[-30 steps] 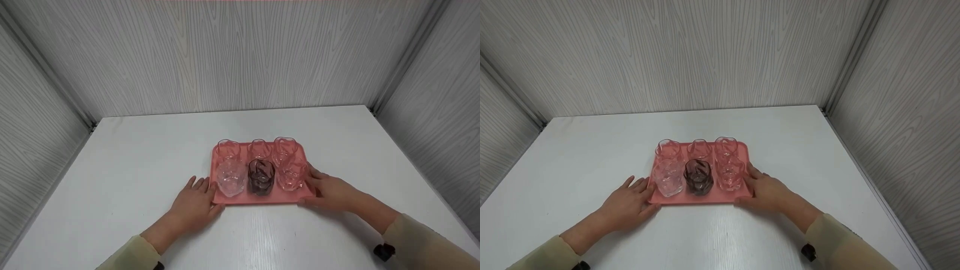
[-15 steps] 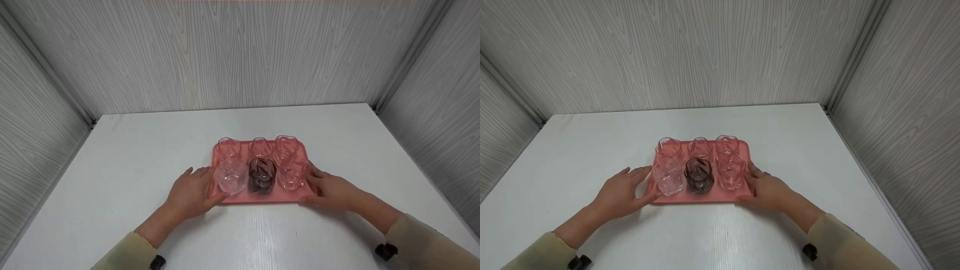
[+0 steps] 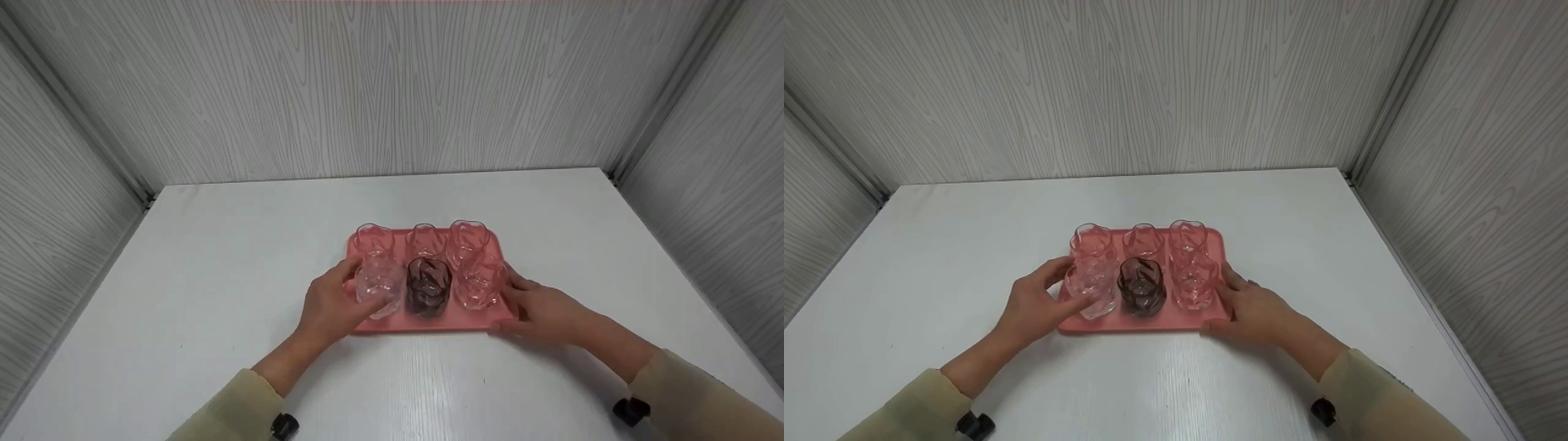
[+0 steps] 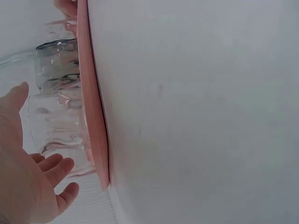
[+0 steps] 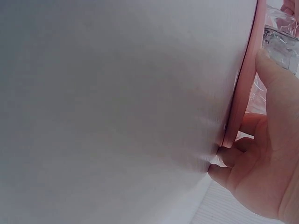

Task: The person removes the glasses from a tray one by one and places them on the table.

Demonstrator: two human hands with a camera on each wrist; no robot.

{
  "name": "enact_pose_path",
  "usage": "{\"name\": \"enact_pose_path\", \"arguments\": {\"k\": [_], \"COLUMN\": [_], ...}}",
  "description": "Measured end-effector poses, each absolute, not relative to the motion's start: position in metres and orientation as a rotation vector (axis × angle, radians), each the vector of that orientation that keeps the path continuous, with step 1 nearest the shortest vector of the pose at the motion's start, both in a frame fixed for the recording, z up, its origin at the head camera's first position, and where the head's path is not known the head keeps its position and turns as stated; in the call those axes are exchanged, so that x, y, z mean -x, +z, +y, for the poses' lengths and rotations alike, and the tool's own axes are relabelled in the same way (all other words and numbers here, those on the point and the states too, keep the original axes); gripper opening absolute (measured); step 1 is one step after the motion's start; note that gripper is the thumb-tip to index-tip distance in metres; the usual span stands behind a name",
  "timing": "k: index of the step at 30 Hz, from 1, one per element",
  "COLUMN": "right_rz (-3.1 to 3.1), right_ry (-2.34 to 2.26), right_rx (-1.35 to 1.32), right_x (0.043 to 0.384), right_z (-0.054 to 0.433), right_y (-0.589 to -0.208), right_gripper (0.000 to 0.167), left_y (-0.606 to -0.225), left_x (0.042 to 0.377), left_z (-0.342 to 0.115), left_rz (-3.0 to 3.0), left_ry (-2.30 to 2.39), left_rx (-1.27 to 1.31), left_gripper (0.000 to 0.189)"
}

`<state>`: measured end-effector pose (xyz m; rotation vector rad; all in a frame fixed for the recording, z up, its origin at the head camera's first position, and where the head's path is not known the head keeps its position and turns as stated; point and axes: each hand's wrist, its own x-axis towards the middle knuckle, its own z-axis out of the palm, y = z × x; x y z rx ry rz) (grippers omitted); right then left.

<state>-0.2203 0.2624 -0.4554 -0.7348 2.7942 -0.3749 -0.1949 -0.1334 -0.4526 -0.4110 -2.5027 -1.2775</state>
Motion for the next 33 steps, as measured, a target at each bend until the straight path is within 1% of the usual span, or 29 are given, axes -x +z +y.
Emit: {"name": "enact_pose_path", "arguments": {"k": [4,11,17,24,28,33], "right_rz": [2.79,2.795,2.807,2.806,2.81,2.825], "right_ry": [-0.375,-0.363,-0.357,-0.368,-0.367,-0.369], "right_rx": [0.727,0.729,0.753,0.755,0.776,0.82], "right_x": [0.221,0.222,0.223,0.223,0.221,0.219], "right_z": [0.262,0.261,0.26,0.26,0.26,0.262], "right_y": [-0.455,-0.455,-0.455,-0.457,-0.457,-0.457], "right_gripper": [0.109,0.108,0.104,0.106,0.103,0.1], "left_y": [-0.453,-0.452,-0.453,-0.454,-0.45,-0.436], "left_x": [0.195,0.193,0.194,0.193,0.193,0.195], "left_z": [-0.125,-0.118,-0.114,-0.115,-0.123,-0.14], "left_rz": [-2.502,-2.529,-2.51,-2.479,-2.483,-2.479], "left_ry": [-1.456,-1.575,-1.603,-1.643,-1.651,-1.635], "left_rx": [0.302,0.124,0.068,0.026,0.016,0.028], "left_gripper": [0.076,0.081,0.081,0.078,0.077,0.078]}}
